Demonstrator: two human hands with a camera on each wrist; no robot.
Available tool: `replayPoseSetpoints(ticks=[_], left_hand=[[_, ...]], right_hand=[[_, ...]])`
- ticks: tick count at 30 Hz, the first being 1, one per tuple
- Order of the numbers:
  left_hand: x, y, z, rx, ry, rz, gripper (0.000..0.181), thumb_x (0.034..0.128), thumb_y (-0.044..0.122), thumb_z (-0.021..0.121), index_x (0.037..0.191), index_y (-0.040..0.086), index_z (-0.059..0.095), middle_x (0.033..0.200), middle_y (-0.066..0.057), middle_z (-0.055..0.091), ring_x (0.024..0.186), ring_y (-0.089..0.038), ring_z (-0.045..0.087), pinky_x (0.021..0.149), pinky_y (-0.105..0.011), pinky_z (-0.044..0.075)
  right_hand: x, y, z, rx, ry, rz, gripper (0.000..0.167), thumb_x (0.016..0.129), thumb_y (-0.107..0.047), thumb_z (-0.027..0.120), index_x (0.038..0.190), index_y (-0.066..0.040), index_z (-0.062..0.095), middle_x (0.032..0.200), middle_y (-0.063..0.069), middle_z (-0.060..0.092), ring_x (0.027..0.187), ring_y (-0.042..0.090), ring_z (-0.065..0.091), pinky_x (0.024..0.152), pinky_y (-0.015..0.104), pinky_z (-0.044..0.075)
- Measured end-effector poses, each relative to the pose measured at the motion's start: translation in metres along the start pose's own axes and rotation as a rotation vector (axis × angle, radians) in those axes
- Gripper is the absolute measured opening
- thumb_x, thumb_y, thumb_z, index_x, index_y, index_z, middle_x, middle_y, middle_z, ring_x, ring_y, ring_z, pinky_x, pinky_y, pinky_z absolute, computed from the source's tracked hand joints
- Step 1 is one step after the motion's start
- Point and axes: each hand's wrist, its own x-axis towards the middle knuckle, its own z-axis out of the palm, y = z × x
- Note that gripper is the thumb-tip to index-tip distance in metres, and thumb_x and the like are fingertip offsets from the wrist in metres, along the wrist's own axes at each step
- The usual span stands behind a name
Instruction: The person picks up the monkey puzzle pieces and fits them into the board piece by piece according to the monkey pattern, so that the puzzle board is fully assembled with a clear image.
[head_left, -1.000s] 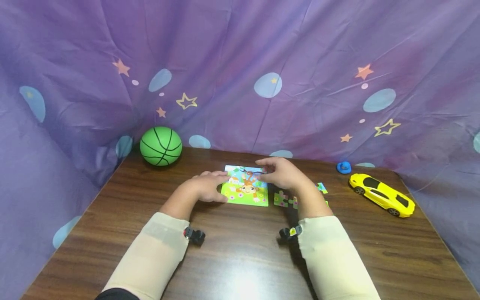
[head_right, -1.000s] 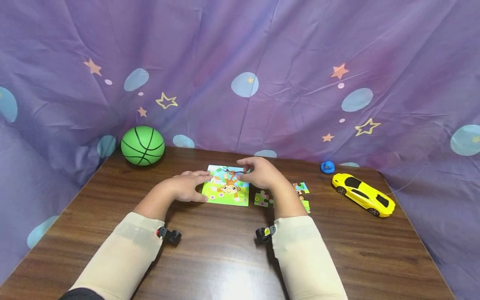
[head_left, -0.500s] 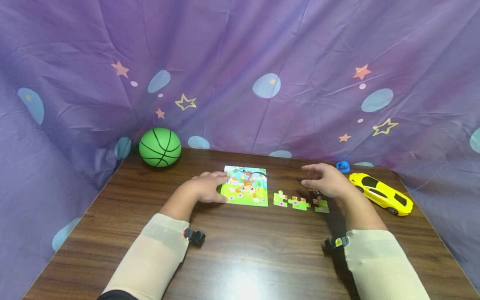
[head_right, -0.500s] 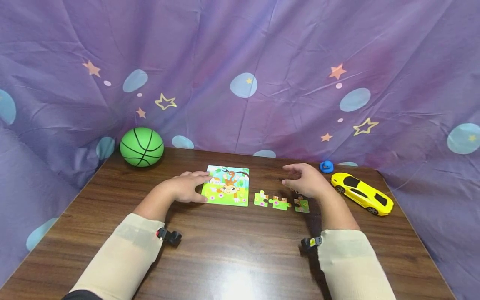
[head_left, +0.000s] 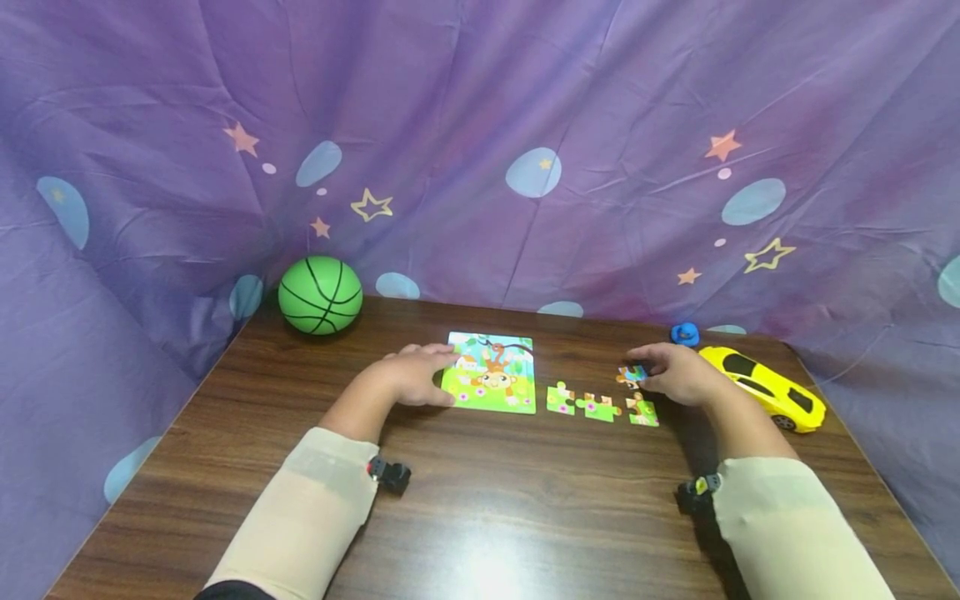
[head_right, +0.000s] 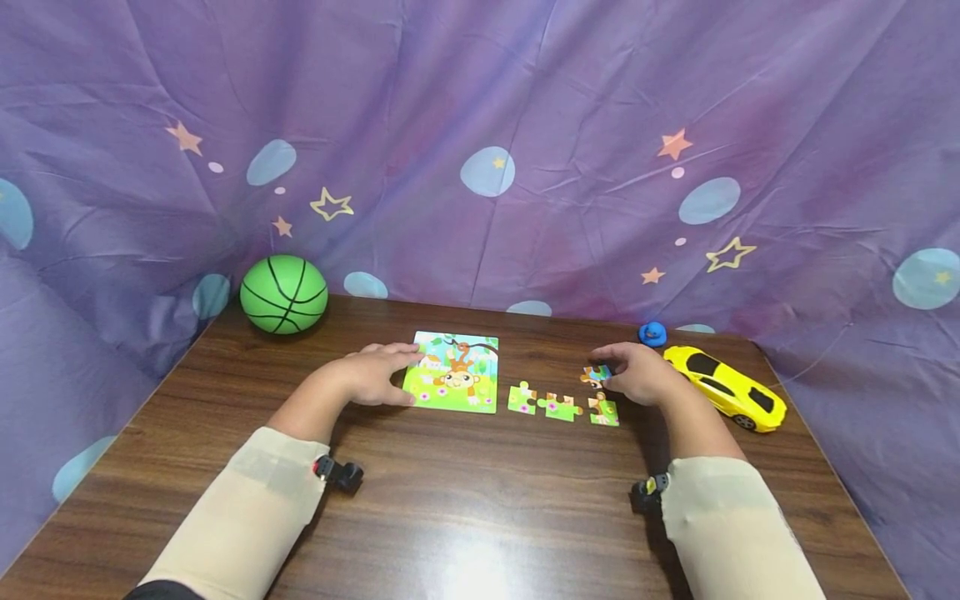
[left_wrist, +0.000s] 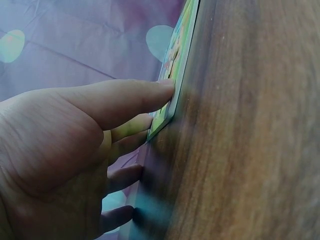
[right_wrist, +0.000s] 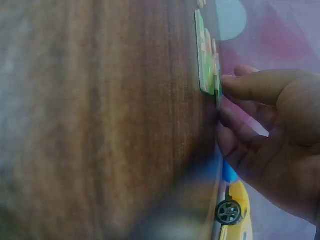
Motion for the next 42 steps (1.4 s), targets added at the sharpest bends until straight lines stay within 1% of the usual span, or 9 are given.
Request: replayPoseSetpoints(ticks=[5, 9, 12, 18, 22, 25, 29, 32, 42], left_hand=[[0.0, 0.0, 0.0, 0.0, 0.0, 0.001, 0.083, 0.0962, 0.051, 0.073, 0.168, 0.032, 0.036, 0.18, 0.006, 0.025, 0.166, -0.033, 0.022, 0.132, -0.068, 0.023], [0.001, 0.0, 0.0, -0.004, -0.004, -0.001, 0.084, 0.0961, 0.051, 0.073, 0.168, 0.032, 0.036, 0.18, 0.007, 0.024, 0.166, -0.033, 0.022, 0.132, -0.068, 0.022], [0.001, -0.001, 0.001, -0.005, -0.005, -0.005, 0.084, 0.0959, 0.051, 0.074, 0.169, 0.032, 0.036, 0.18, 0.007, 0.025, 0.166, -0.033, 0.022, 0.132, -0.068, 0.022], [0.003, -0.002, 0.002, -0.006, -0.008, -0.015, 0.084, 0.0953, 0.051, 0.074, 0.168, 0.032, 0.036, 0.18, 0.008, 0.024, 0.166, -0.032, 0.022, 0.132, -0.067, 0.022], [0.003, -0.001, 0.001, -0.001, -0.004, -0.015, 0.084, 0.0954, 0.05, 0.074, 0.168, 0.032, 0.036, 0.18, 0.008, 0.025, 0.166, -0.033, 0.023, 0.132, -0.067, 0.023], [0.002, 0.0, 0.0, 0.004, -0.001, -0.015, 0.084, 0.0956, 0.05, 0.074, 0.168, 0.032, 0.036, 0.18, 0.007, 0.025, 0.166, -0.033, 0.023, 0.132, -0.067, 0.024], [0.001, 0.001, 0.0, 0.003, -0.003, -0.014, 0.084, 0.0957, 0.05, 0.074, 0.168, 0.032, 0.036, 0.18, 0.007, 0.025, 0.166, -0.033, 0.023, 0.132, -0.067, 0.024], [0.001, 0.001, 0.0, 0.001, -0.004, -0.011, 0.084, 0.0957, 0.05, 0.074, 0.168, 0.031, 0.036, 0.18, 0.007, 0.025, 0.166, -0.033, 0.022, 0.132, -0.067, 0.023], [0.002, 0.0, 0.001, 0.003, -0.005, -0.019, 0.085, 0.0953, 0.051, 0.074, 0.169, 0.031, 0.036, 0.18, 0.008, 0.024, 0.166, -0.032, 0.023, 0.132, -0.067, 0.024]], right_hand=[[0.005, 0.002, -0.001, -0.017, -0.018, 0.011, 0.055, 0.089, -0.006, 0.08, 0.141, 0.005, 0.064, 0.126, 0.028, 0.071, 0.099, 0.029, 0.069, 0.081, 0.031, 0.055], [0.008, 0.004, -0.001, -0.034, -0.036, 0.046, 0.054, 0.089, -0.009, 0.08, 0.139, 0.005, 0.065, 0.117, 0.025, 0.071, 0.103, 0.032, 0.068, 0.089, 0.043, 0.058], [0.008, 0.005, -0.001, -0.048, -0.047, 0.083, 0.051, 0.091, -0.013, 0.08, 0.138, 0.004, 0.067, 0.12, 0.026, 0.072, 0.11, 0.038, 0.069, 0.096, 0.053, 0.058], [0.008, 0.003, 0.0, -0.054, -0.005, 0.09, 0.044, 0.091, -0.016, 0.08, 0.13, 0.003, 0.071, 0.108, 0.019, 0.072, 0.099, 0.03, 0.066, 0.084, 0.039, 0.054], [0.007, -0.004, 0.0, -0.037, 0.024, 0.079, 0.038, 0.094, -0.013, 0.076, 0.129, 0.003, 0.07, 0.119, 0.025, 0.075, 0.107, 0.036, 0.069, 0.092, 0.047, 0.057], [0.008, -0.013, 0.002, -0.001, 0.04, 0.082, 0.037, 0.1, -0.013, 0.07, 0.134, 0.001, 0.068, 0.131, 0.028, 0.072, 0.113, 0.04, 0.071, 0.097, 0.054, 0.059], [0.011, -0.029, 0.007, 0.071, 0.06, 0.081, 0.036, 0.105, -0.015, 0.065, 0.139, -0.005, 0.067, 0.138, 0.025, 0.07, 0.12, 0.04, 0.068, 0.098, 0.052, 0.06], [0.014, -0.042, 0.013, 0.096, 0.07, 0.044, 0.035, 0.105, -0.016, 0.066, 0.139, -0.009, 0.068, 0.137, 0.022, 0.071, 0.123, 0.038, 0.067, 0.098, 0.05, 0.059], [0.031, -0.089, 0.038, 0.174, 0.057, -0.092, 0.031, 0.103, -0.015, 0.07, 0.134, -0.013, 0.073, 0.124, 0.011, 0.076, 0.11, 0.025, 0.069, 0.092, 0.037, 0.057]])
